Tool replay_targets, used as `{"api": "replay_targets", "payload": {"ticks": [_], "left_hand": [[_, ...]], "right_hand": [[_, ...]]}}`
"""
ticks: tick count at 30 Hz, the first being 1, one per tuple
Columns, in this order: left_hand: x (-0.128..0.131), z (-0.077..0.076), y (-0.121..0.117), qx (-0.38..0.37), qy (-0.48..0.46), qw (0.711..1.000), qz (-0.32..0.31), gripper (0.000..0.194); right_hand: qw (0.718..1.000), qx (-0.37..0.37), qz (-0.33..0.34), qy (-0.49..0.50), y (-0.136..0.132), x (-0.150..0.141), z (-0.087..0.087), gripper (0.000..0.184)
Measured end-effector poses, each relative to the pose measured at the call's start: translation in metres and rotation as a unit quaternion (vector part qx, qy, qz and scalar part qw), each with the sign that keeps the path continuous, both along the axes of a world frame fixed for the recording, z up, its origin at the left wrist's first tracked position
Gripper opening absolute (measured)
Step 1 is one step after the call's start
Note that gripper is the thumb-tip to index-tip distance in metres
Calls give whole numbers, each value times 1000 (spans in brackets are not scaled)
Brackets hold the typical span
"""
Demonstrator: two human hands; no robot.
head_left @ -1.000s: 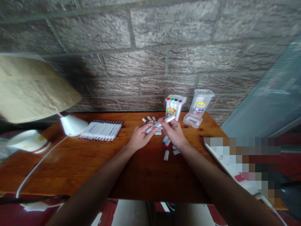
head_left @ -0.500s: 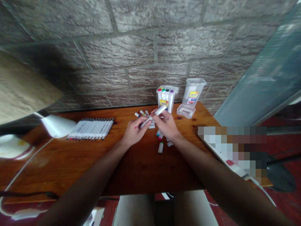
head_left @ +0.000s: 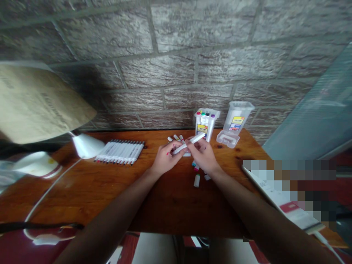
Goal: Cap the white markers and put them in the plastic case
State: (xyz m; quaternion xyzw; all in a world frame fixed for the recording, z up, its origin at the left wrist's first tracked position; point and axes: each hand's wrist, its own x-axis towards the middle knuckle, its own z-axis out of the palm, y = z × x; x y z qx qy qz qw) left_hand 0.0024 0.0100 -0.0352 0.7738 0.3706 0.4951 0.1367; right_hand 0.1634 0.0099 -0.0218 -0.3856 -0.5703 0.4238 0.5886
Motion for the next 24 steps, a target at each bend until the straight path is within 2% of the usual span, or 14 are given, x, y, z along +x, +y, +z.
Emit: {"api": "replay_targets", "payload": {"ticks": [6, 14, 19, 24], "left_hand": [[0, 0, -1, -19, 20, 999, -25, 20], [-1, 1, -1, -7, 24, 1000, -2, 16], [-3, -2, 1, -3, 24, 1000, -2, 16], [0, -1, 0, -2, 20, 1000, -11, 19]], "right_hand": [[1000, 3, 4, 15, -2, -1, 5, 16], [1000, -20, -9, 8, -3, 0, 8, 34], [1000, -13, -4, 6, -1, -1, 5, 30], [998, -49, -23, 21, 1, -1, 3, 27]]}}
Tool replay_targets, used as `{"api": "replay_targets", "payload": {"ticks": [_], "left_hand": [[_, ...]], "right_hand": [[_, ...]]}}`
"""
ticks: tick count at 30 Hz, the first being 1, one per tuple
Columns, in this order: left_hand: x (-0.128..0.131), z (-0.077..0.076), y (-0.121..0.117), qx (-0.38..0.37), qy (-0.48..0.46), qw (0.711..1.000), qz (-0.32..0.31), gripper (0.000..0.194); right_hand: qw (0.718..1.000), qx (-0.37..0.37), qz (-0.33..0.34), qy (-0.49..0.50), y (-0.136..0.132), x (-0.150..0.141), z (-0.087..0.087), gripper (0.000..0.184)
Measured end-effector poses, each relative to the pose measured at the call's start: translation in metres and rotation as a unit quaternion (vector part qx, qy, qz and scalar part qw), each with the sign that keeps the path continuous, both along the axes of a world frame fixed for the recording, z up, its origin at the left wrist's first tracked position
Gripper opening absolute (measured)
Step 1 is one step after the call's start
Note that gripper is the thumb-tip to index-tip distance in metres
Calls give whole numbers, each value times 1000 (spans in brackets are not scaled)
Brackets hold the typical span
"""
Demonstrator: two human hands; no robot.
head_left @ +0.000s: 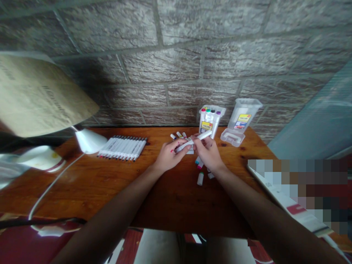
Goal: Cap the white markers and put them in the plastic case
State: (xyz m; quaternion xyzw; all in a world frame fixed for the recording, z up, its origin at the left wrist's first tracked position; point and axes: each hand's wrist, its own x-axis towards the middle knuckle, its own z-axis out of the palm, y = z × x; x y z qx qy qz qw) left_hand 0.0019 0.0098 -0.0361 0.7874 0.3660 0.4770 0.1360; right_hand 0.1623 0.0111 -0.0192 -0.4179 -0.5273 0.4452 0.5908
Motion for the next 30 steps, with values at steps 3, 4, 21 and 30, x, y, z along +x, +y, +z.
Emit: {"api": "replay_targets", "payload": {"ticks": [3, 4, 21, 30], "left_hand": [[0, 1, 0, 1, 0, 1000, -4, 18], [0, 1, 0, 1, 1, 1000, -4, 18], [1, 1, -1, -3, 14, 1000, -15, 19], [-1, 1, 0, 1, 18, 1000, 13, 15]], "right_hand": [[1000, 9, -10, -8, -1, 0, 1, 24], [1000, 14, -13, -11, -1, 0, 2, 24], [999, 37, -10, -24, -1, -1, 0, 16], [997, 58, 13, -42, -2, -1, -2, 33]]}}
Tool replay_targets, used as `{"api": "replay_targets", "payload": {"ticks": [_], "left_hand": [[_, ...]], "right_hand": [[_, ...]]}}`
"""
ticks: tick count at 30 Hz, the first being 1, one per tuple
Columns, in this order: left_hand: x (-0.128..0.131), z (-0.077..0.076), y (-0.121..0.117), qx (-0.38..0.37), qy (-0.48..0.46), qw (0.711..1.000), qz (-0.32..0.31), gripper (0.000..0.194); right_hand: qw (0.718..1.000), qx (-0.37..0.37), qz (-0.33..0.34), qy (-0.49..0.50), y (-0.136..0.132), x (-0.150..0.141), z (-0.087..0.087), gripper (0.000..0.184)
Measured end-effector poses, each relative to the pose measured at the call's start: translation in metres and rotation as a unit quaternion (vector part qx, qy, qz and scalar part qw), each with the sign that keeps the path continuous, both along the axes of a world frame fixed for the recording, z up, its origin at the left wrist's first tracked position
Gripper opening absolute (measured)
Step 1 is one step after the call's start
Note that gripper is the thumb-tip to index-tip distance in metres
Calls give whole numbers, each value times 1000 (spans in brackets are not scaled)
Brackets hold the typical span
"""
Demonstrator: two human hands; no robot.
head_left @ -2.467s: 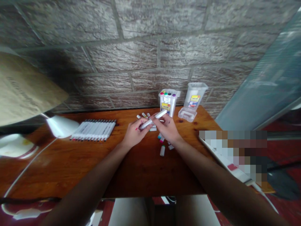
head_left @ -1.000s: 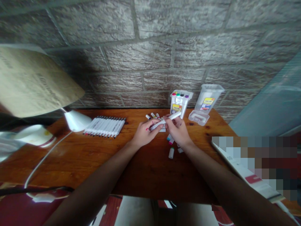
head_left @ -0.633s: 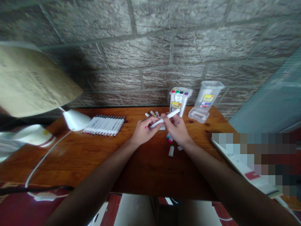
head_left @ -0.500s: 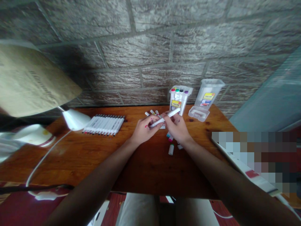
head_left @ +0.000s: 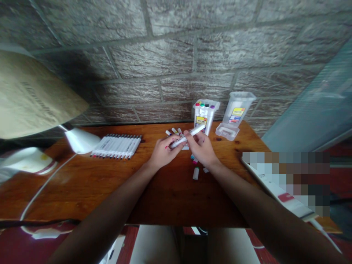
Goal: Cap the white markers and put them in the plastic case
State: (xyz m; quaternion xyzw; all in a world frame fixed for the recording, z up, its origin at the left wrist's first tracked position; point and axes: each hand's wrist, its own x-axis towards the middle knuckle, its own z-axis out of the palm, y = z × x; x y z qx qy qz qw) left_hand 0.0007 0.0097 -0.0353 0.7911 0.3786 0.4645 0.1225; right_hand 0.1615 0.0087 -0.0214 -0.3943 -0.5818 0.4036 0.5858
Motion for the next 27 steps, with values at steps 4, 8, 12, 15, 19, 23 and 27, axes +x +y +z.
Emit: {"api": "replay_targets", "payload": {"ticks": [4, 8, 12, 15, 19, 23, 27], "left_hand": [[0, 0, 1, 3, -5, 1000, 7, 16], [1, -1, 0, -6, 1, 1000, -10, 17], [3, 0, -1, -16, 7, 1000, -25, 19], [4, 2, -2, -20, 1, 1000, -23, 22], [3, 3, -2, -8, 5, 1000, -13, 20], [2, 2, -1, 0, -5, 1000, -11, 18], [0, 0, 1, 0, -16, 1000, -5, 17]], "right_hand": [[1000, 8, -3, -20, 2, 1, -4, 33], [999, 11, -16, -27, 3, 1, -5, 26], [1000, 20, -13, -7, 3, 0, -3, 21], [1000, 17, -24, -9, 2, 0, -2, 22], [1000, 10, -17, -7, 1, 0, -1, 27], [1000, 20, -4, -7, 2, 0, -3, 34], [999, 15, -13, -27, 2, 0, -5, 36]]}}
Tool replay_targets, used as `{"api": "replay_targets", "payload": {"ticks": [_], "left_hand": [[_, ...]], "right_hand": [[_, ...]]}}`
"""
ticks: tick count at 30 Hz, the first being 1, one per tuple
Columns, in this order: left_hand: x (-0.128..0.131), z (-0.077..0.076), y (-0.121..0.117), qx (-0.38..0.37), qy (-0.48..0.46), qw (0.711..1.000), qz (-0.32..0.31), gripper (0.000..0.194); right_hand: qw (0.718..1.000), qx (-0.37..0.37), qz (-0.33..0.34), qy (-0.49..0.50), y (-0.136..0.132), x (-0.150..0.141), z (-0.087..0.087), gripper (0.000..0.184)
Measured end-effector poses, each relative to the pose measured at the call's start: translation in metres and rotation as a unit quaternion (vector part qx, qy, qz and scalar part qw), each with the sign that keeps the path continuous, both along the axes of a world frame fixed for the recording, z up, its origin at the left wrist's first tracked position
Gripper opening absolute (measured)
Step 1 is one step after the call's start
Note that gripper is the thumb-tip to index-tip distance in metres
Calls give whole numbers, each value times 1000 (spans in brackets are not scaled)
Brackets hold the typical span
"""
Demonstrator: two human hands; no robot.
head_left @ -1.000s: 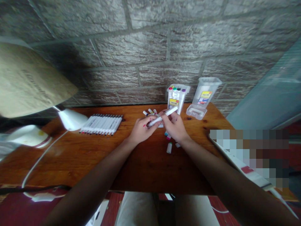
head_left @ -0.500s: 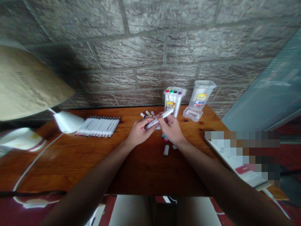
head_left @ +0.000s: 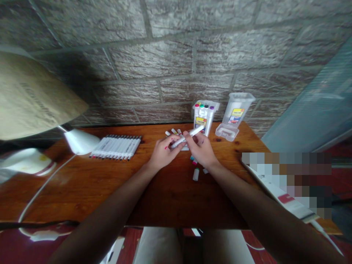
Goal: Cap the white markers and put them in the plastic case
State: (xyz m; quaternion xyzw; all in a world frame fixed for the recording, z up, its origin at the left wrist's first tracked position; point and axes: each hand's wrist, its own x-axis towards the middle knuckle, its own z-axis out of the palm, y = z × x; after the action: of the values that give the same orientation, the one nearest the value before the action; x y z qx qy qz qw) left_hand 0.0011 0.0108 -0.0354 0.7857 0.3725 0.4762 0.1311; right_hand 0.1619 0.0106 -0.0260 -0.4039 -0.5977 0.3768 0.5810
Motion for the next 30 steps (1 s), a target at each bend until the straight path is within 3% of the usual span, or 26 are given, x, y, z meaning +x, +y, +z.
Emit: {"api": "replay_targets", "payload": {"ticks": [13, 22, 30], "left_hand": [[1, -2, 1, 39, 5, 999, 10, 21], [2, 0, 0, 23, -1, 1000, 0, 21], [2, -5, -1, -50, 44, 996, -64, 20]], "right_hand": [[992, -78, -21, 94, 5, 0, 4, 27], [993, -76, 11, 91, 4, -1, 4, 39], [993, -89, -3, 72, 1, -1, 1, 28]]}}
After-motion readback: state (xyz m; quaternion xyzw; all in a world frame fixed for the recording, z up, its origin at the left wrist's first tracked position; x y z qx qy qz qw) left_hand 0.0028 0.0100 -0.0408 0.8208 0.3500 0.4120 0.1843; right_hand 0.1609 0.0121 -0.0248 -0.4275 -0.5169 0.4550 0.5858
